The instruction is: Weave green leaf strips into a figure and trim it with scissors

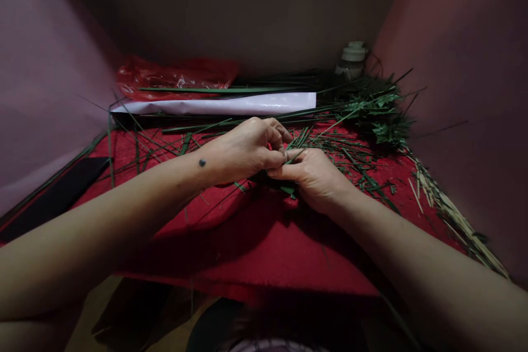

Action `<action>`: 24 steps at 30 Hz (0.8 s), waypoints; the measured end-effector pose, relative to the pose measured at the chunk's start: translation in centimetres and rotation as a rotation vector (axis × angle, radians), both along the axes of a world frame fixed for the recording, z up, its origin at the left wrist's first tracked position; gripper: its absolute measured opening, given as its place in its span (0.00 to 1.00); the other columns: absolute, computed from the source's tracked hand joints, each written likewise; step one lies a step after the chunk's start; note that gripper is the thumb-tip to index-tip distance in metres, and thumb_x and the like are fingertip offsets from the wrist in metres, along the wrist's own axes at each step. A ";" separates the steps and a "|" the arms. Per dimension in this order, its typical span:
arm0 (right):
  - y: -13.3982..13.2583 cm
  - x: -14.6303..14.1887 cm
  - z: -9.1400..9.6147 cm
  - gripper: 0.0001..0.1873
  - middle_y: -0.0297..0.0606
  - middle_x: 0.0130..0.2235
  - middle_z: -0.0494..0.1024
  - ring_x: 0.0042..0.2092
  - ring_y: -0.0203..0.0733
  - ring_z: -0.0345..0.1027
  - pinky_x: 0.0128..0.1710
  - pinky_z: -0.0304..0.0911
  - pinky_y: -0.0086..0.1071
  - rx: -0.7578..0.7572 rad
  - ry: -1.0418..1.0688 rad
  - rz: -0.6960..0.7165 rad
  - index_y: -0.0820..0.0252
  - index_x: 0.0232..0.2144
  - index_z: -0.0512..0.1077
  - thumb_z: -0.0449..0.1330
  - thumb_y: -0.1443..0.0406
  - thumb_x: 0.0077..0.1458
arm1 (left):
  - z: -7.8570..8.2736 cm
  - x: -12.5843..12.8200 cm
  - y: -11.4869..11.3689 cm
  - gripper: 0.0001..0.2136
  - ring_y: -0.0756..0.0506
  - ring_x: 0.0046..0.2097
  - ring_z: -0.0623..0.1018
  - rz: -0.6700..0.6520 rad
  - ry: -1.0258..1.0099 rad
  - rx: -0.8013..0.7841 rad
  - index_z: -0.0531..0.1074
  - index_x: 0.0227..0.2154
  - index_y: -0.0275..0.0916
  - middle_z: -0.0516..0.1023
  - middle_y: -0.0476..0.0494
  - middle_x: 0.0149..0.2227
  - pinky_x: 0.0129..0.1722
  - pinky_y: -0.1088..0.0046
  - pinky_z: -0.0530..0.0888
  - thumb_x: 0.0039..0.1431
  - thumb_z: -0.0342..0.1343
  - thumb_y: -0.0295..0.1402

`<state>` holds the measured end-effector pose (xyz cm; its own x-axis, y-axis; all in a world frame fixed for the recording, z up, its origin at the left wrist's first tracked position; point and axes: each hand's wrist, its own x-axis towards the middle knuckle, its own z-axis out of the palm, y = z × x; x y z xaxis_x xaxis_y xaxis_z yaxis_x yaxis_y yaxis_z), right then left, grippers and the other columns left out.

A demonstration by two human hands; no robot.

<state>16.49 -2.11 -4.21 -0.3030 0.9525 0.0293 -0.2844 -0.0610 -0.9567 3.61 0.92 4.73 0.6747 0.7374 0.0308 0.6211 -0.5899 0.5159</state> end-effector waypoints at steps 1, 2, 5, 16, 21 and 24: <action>0.0 0.0 0.1 0.06 0.35 0.27 0.72 0.26 0.31 0.63 0.25 0.55 0.25 -0.011 -0.012 0.008 0.66 0.27 0.73 0.62 0.69 0.41 | 0.0 0.1 -0.1 0.07 0.49 0.39 0.73 0.011 -0.006 -0.018 0.71 0.18 0.33 0.73 0.43 0.43 0.34 0.76 0.69 0.47 0.51 0.25; -0.1 -0.1 0.2 0.06 0.35 0.27 0.73 0.26 0.32 0.63 0.26 0.55 0.25 -0.019 -0.018 0.009 0.66 0.27 0.73 0.62 0.70 0.40 | -0.1 0.2 -0.1 0.07 0.49 0.39 0.73 0.020 -0.013 -0.030 0.71 0.19 0.33 0.73 0.43 0.43 0.34 0.76 0.69 0.48 0.51 0.25; 0.0 -0.3 0.4 0.07 0.34 0.27 0.73 0.28 0.33 0.65 0.29 0.57 0.26 -0.023 0.047 0.004 0.66 0.26 0.73 0.61 0.73 0.38 | -0.1 0.5 -0.2 0.06 0.49 0.39 0.72 0.031 -0.039 -0.048 0.72 0.22 0.33 0.74 0.43 0.41 0.35 0.76 0.68 0.48 0.51 0.25; -0.2 -0.4 0.4 0.08 0.30 0.26 0.70 0.27 0.31 0.61 0.30 0.56 0.26 -0.017 0.118 0.039 0.65 0.25 0.69 0.60 0.75 0.36 | 0.4 1.5 0.3 0.07 0.51 0.27 0.70 0.100 -0.046 -0.121 0.74 0.26 0.33 0.74 0.46 0.29 0.24 0.78 0.64 0.47 0.51 0.23; -0.2 -0.4 0.5 0.08 0.29 0.26 0.69 0.27 0.30 0.59 0.29 0.54 0.25 0.021 0.114 0.053 0.65 0.25 0.67 0.59 0.75 0.37 | -0.7 1.4 1.6 0.09 0.52 0.23 0.69 0.079 -0.145 -0.177 0.69 0.15 0.34 0.72 0.45 0.25 0.22 0.76 0.63 0.48 0.51 0.25; -0.1 -0.4 0.3 0.10 0.30 0.27 0.70 0.28 0.30 0.61 0.30 0.56 0.25 0.032 0.126 0.098 0.65 0.27 0.68 0.59 0.76 0.37 | -1.6 1.2 2.6 0.11 0.52 0.23 0.68 0.090 -0.239 -0.179 0.66 0.13 0.34 0.71 0.44 0.23 0.23 0.75 0.64 0.49 0.53 0.27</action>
